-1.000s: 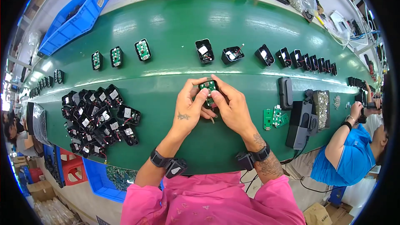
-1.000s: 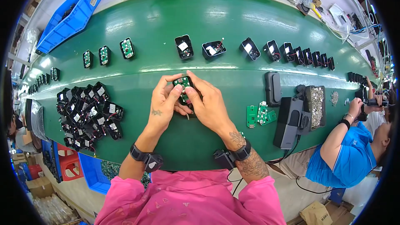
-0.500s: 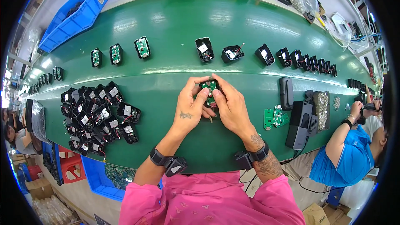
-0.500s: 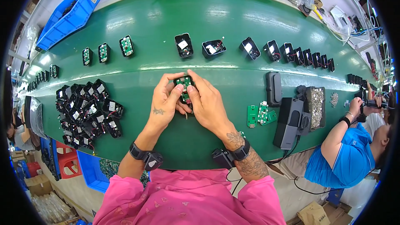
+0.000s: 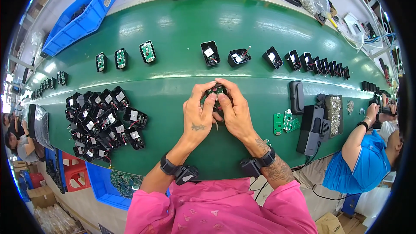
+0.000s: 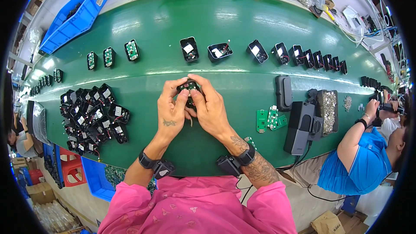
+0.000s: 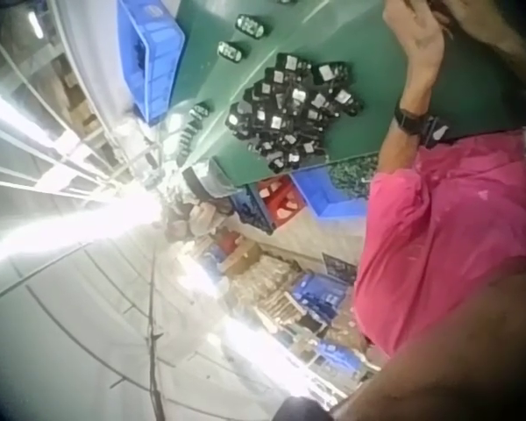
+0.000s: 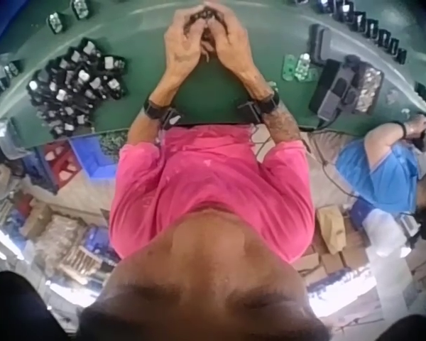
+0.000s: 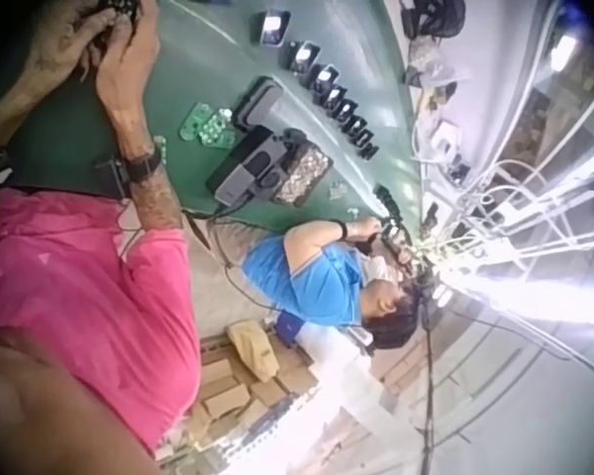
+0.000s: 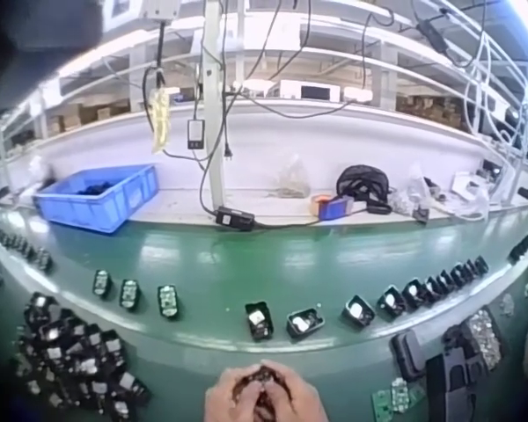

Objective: The person assembles electronic devices by hand, picking up a black plastic housing and a green circuit board, fitting the board into the housing, and pressing them together. The person then places the assembled device onto the green conveyor belt and repeats the process.

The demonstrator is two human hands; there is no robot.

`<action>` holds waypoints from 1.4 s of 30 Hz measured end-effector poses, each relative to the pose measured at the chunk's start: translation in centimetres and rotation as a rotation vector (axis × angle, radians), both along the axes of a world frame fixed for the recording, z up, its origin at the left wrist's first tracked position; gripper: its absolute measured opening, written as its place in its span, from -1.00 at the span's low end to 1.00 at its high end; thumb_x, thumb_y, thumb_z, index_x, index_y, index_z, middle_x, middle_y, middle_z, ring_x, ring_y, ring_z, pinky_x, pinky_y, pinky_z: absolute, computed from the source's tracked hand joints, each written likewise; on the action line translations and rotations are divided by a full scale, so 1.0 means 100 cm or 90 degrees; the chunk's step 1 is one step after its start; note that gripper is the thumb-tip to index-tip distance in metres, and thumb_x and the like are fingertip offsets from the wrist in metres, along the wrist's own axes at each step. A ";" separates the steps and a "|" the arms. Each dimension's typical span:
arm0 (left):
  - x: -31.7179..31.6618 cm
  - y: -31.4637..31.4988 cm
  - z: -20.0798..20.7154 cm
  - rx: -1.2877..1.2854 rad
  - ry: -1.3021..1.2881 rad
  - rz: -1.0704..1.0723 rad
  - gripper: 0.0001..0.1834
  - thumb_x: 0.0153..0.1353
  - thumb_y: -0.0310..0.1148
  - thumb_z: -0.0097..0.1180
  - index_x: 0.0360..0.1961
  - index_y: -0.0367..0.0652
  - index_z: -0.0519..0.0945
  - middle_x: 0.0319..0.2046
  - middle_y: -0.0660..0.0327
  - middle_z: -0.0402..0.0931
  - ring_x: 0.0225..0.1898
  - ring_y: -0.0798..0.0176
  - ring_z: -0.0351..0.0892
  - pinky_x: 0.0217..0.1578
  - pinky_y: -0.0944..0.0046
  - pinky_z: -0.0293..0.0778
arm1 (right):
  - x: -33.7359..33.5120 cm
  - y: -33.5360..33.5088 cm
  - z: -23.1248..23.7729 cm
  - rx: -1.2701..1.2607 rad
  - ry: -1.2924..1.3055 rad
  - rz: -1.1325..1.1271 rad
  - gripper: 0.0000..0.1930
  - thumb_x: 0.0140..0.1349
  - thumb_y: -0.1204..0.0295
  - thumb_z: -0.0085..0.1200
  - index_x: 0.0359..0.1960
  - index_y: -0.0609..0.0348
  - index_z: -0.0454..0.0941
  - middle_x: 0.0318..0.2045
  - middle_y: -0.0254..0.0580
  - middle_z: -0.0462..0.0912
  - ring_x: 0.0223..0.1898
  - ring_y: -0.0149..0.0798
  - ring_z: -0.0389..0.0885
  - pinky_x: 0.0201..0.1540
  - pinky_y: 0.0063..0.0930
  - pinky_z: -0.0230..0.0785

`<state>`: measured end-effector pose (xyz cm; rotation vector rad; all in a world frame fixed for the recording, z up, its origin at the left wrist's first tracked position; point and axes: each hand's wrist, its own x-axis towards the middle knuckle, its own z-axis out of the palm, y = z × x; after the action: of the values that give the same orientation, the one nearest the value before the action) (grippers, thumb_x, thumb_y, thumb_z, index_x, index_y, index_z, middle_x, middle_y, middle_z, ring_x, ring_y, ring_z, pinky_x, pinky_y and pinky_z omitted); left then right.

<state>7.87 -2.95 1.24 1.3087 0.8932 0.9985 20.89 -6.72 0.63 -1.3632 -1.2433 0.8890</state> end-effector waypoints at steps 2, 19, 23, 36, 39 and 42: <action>-0.002 0.001 -0.004 -0.003 0.020 0.002 -0.71 0.42 -0.43 0.00 0.12 -0.24 0.43 -0.11 0.00 0.59 -0.52 0.31 0.68 -0.62 0.39 0.56 | 0.000 0.002 0.002 -0.011 0.007 0.005 -0.61 0.44 0.49 -0.06 0.28 0.14 0.37 -0.16 -0.19 0.61 -0.27 -0.38 0.55 -0.17 -0.47 0.46; -0.003 0.002 0.028 0.022 -0.031 -0.063 -0.61 0.43 -0.47 -0.07 0.26 -0.21 0.37 -0.19 0.00 0.64 -0.53 0.15 0.70 -0.58 0.40 0.62 | 0.019 -0.009 0.012 0.263 -0.168 -0.032 -0.49 0.30 0.46 0.10 0.29 0.31 0.40 -0.36 -0.14 0.61 -0.34 -0.14 0.55 -0.23 -0.34 0.41; -0.021 0.028 0.011 -0.396 -0.331 -0.175 -0.71 0.47 -0.33 -0.13 0.13 -0.16 0.40 -0.23 -0.03 0.66 -0.54 0.16 0.70 -0.62 0.38 0.63 | 0.020 -0.009 0.013 0.142 -0.028 0.069 -0.49 0.45 0.22 -0.01 0.33 0.24 0.38 -0.50 -0.28 0.61 -0.47 -0.45 0.52 -0.33 -0.50 0.41; -0.018 0.041 0.009 -0.608 -0.393 -0.090 -0.68 0.49 -0.27 -0.12 0.07 -0.30 0.46 -0.20 -0.08 0.62 -0.59 0.17 0.64 -0.64 0.37 0.59 | 0.013 -0.006 0.012 0.150 -0.068 0.042 -0.63 0.30 0.45 0.15 0.13 0.30 0.55 -0.48 -0.26 0.61 -0.47 -0.43 0.54 -0.35 -0.48 0.42; -0.012 0.056 0.019 -0.095 0.014 0.142 -0.65 0.41 -0.45 -0.03 0.19 -0.25 0.39 -0.23 0.04 0.57 -0.63 0.27 0.60 -0.71 0.41 0.45 | 0.020 -0.005 0.009 0.112 -0.075 0.009 -0.66 0.31 0.43 0.16 0.08 0.29 0.58 -0.51 -0.26 0.61 -0.49 -0.42 0.53 -0.36 -0.48 0.42; -0.026 0.119 -0.008 0.076 0.170 0.233 -0.72 0.41 -0.48 -0.09 0.09 -0.27 0.52 -0.22 0.05 0.60 -0.72 0.38 0.48 -0.73 0.36 0.37 | 0.021 -0.004 0.007 0.101 -0.084 -0.033 -0.71 0.32 0.42 0.15 0.02 0.31 0.60 -0.53 -0.25 0.60 -0.51 -0.42 0.52 -0.37 -0.49 0.41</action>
<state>5.22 8.95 0.46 1.4310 1.3299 1.1893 23.02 -7.08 1.34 -1.3367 -1.3436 0.6591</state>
